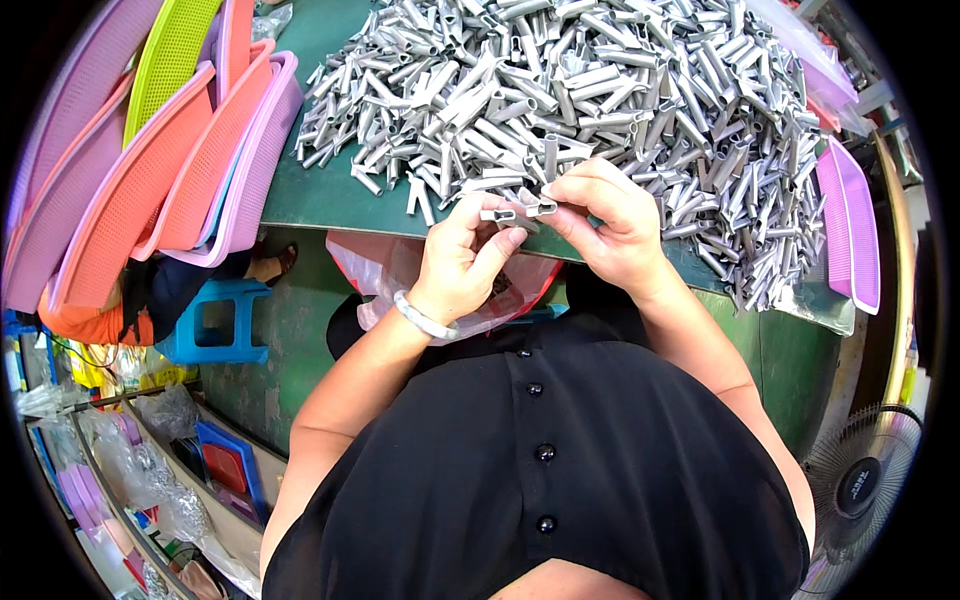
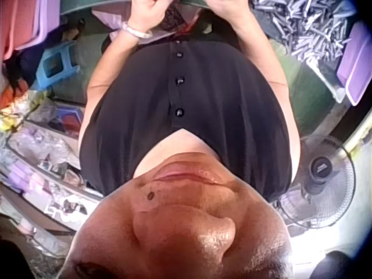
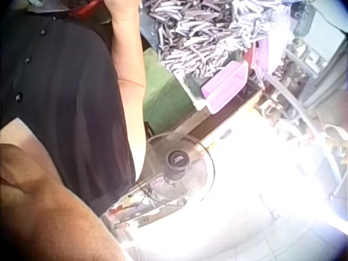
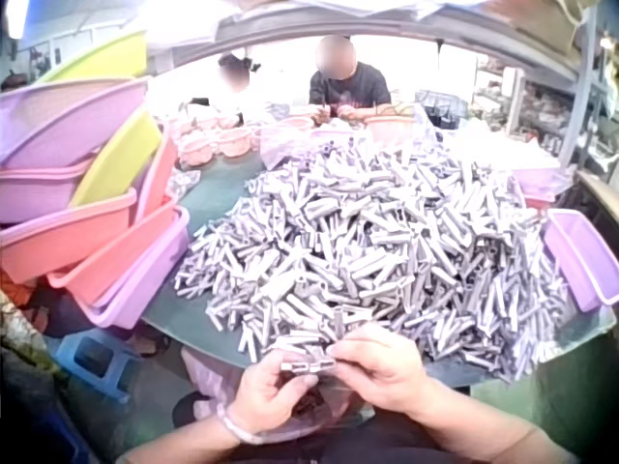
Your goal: The person repeatedly picks up small silver metal parts from a large pile on a table, joins two pieces together by hand, and places the assembled pair into a red plastic bag. The person continues this repetitive assembly process throughout the clip.
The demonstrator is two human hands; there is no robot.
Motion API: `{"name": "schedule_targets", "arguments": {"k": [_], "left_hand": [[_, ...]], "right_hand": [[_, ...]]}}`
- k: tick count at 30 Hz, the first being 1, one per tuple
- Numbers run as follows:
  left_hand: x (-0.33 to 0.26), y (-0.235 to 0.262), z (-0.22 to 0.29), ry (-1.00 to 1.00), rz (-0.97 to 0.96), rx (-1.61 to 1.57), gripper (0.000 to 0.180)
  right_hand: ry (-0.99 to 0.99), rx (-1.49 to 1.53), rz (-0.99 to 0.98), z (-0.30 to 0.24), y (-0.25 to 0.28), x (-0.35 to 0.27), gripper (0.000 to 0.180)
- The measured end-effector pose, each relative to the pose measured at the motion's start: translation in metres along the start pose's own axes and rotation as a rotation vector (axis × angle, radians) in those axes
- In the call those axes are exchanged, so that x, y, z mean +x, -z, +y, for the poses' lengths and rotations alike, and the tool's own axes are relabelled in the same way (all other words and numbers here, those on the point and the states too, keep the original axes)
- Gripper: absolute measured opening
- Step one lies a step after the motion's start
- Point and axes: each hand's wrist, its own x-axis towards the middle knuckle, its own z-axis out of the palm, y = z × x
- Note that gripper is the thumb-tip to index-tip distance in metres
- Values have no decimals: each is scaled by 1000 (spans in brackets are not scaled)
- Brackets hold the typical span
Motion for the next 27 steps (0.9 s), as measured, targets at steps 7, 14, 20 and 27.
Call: {"name": "schedule_targets", "arguments": {"k": [7,14,20,27], "left_hand": [[-3,0,5,106,-37,-116,25],[-20,-7,20,386,-34,-470,28],[-23,-2,3,444,-31,-469,11],[-17,-7,4,375,72,-345,6]], "right_hand": [[-45,84,-23,-3,2,-3,19],[-196,183,-209,-19,0,-13,12],[-306,152,-142,-15,-4,-11,10],[-224,-372,-32,1,-7,18,27]]}}
